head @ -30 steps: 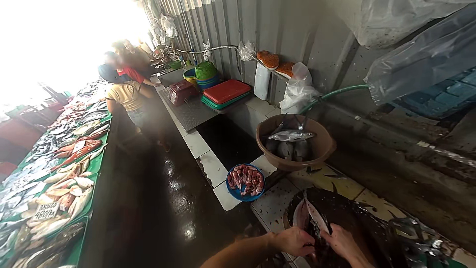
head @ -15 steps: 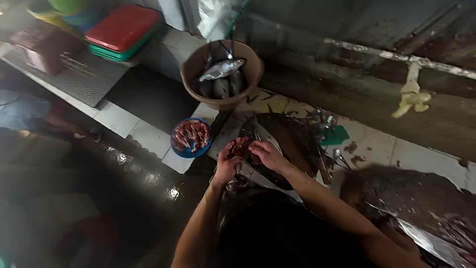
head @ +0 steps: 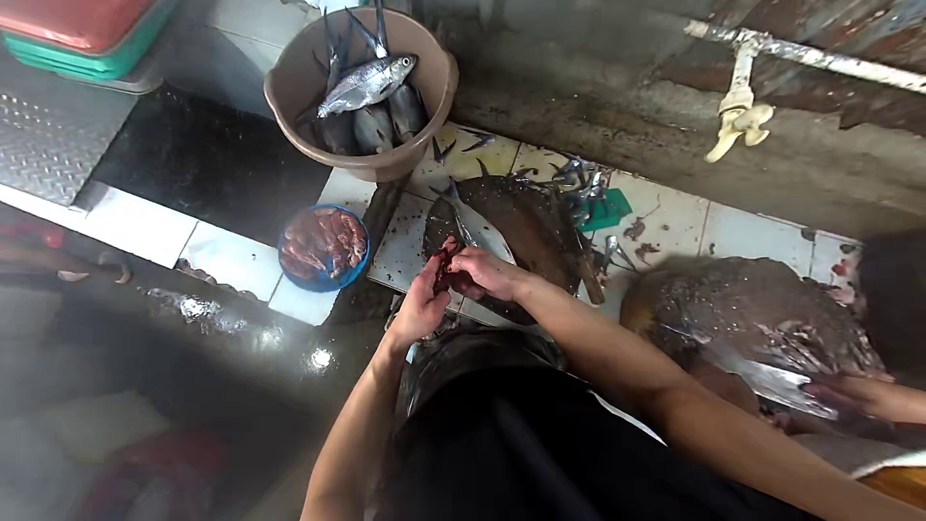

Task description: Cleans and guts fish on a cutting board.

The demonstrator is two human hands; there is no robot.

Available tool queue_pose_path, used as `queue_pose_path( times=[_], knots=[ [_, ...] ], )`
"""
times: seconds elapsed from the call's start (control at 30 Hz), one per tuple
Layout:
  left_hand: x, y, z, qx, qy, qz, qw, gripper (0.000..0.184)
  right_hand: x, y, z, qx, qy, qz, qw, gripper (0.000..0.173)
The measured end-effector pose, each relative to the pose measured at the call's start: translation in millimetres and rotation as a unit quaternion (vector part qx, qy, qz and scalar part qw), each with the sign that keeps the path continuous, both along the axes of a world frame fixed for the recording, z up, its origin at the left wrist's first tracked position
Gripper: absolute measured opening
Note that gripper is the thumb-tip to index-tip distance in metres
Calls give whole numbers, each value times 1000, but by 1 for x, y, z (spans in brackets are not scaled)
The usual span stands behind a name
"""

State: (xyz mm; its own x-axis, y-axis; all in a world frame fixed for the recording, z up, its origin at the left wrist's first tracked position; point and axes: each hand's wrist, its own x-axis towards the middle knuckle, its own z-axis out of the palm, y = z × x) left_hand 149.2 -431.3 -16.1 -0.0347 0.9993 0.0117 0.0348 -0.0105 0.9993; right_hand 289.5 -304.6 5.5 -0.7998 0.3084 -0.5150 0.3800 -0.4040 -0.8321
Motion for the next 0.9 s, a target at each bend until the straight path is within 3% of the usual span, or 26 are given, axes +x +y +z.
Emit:
queue_pose_path(
  times=[0.2, 0.43, 0.6, 0.67, 0.73, 0.83, 0.9],
  knots=[
    [1, 2, -1, -1, 23, -48, 999, 69, 2, -5, -8, 6, -33, 6, 999, 39],
    [10, 4, -7, 3, 23, -52, 998, 74, -1, -25, -24, -6, -81, -91, 993, 49],
    [5, 5, -16, -15, 112, 34, 993, 41, 3, -26, -21, 26, -98, -42, 994, 43],
    [2, 2, -19, -30, 28, 56, 998, 41, 13, -20, -18, 28, -99, -26, 994, 43],
    [-3, -1, -22, -51, -155, 84, 983, 45, 26, -7, -10, 10, -79, -55, 995, 41],
    [-14, -10, -21, -68, -400, 105, 908, 47, 48, 21, 17, -6, -51, -147, 988, 36],
    [-18, -14, -21, -53, -468, 99, 877, 49, 68, 43, 32, -1, -18, -211, 977, 34]
  ],
)
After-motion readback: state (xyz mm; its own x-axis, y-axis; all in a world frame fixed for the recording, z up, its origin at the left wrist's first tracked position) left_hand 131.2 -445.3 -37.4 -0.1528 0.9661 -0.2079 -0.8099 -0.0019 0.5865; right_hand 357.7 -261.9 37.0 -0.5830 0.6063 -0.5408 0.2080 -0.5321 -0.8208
